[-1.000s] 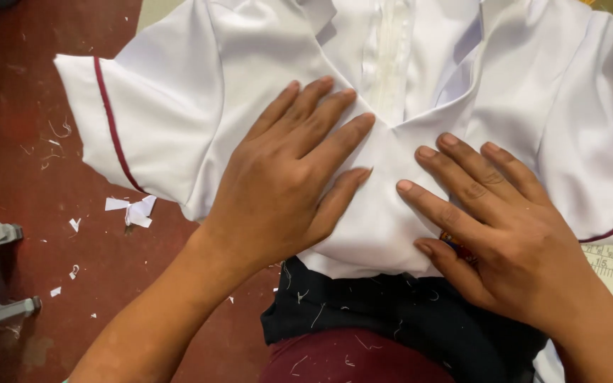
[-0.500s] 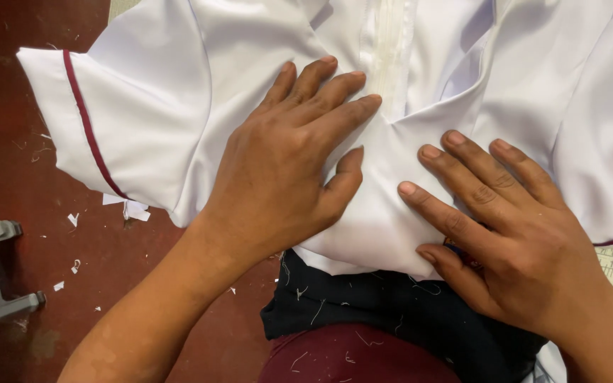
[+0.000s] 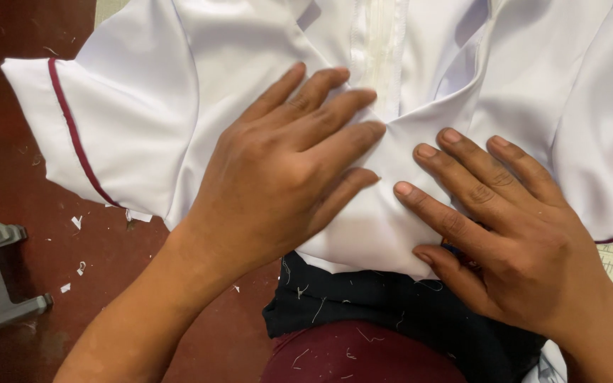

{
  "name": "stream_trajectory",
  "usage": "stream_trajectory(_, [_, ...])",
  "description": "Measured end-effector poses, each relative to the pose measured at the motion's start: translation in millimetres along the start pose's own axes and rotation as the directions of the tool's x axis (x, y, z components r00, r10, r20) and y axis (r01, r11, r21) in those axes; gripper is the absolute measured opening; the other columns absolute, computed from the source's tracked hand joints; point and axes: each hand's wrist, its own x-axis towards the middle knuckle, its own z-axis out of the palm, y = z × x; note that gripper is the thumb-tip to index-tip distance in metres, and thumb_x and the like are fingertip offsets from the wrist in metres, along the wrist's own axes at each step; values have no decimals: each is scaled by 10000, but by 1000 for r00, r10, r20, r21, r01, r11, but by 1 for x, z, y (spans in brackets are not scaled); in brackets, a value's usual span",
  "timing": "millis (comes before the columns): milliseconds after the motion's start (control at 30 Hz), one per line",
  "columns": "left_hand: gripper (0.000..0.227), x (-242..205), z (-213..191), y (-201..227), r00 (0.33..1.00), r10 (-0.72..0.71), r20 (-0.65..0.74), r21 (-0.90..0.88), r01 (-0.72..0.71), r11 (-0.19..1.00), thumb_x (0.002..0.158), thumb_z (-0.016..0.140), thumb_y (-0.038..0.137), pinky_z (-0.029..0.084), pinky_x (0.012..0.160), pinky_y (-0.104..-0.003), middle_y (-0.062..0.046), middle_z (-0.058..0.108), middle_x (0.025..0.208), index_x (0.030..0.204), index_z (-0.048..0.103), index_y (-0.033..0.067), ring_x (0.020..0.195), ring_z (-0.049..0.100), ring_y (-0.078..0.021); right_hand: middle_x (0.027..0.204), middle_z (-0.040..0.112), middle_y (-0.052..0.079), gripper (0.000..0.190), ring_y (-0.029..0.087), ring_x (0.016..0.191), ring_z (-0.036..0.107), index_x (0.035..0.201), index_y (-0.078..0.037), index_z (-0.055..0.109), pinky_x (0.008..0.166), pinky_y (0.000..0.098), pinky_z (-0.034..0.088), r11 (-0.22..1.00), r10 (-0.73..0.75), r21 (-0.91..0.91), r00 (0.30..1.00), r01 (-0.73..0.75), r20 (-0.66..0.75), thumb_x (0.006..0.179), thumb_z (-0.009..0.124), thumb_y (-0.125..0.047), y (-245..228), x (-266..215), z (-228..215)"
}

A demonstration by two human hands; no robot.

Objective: Trimming loose threads, smoothing fabric, and marking a white garment at a sewing station

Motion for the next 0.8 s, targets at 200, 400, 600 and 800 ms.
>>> stream_trajectory(200, [67, 10, -4, -7, 999, 27, -30, -42, -29, 999, 1008, 751, 84, 573, 847, -468, -126, 760, 1100, 1048, 745, 30, 1080, 727, -346, 1519, 580, 197, 495, 416, 1440, 544, 1425, -121, 590, 1192, 549, 387, 1000, 0, 6, 1000, 0, -7, 977, 620, -328, 0, 1, 0])
stream_trajectory(400, [199, 13, -4, -3, 1000, 1, -10, -9, -1, 1000, 976, 792, 147, 521, 743, -442, -82, 685, 1070, 949, 638, 24, 1048, 684, -314, 1512, 585, 187, 486, 408, 1432, 553, 1421, -130, 593, 1169, 550, 407, 1000, 0, -3, 1000, 0, -14, 985, 598, -344, 2, 0, 0])
stream_trajectory(600, [101, 11, -10, 4, 994, 77, -80, 34, -75, 997, 1060, 679, -14, 543, 844, -455, -140, 752, 1009, 960, 696, -2, 986, 742, -324, 1508, 588, 187, 485, 406, 1433, 548, 1418, -125, 597, 1179, 548, 393, 1000, 0, 18, 1000, 0, -18, 976, 613, -325, 3, 0, 0])
stream_trajectory(800, [308, 8, -4, 14, 986, 157, -50, 242, -141, 960, 988, 576, -127, 494, 849, -392, -30, 549, 793, 787, 542, 103, 718, 510, -243, 1490, 602, 193, 467, 412, 1416, 566, 1405, -116, 612, 1163, 550, 407, 1000, -7, 17, 1000, 8, -26, 985, 599, -320, 4, 0, 1])
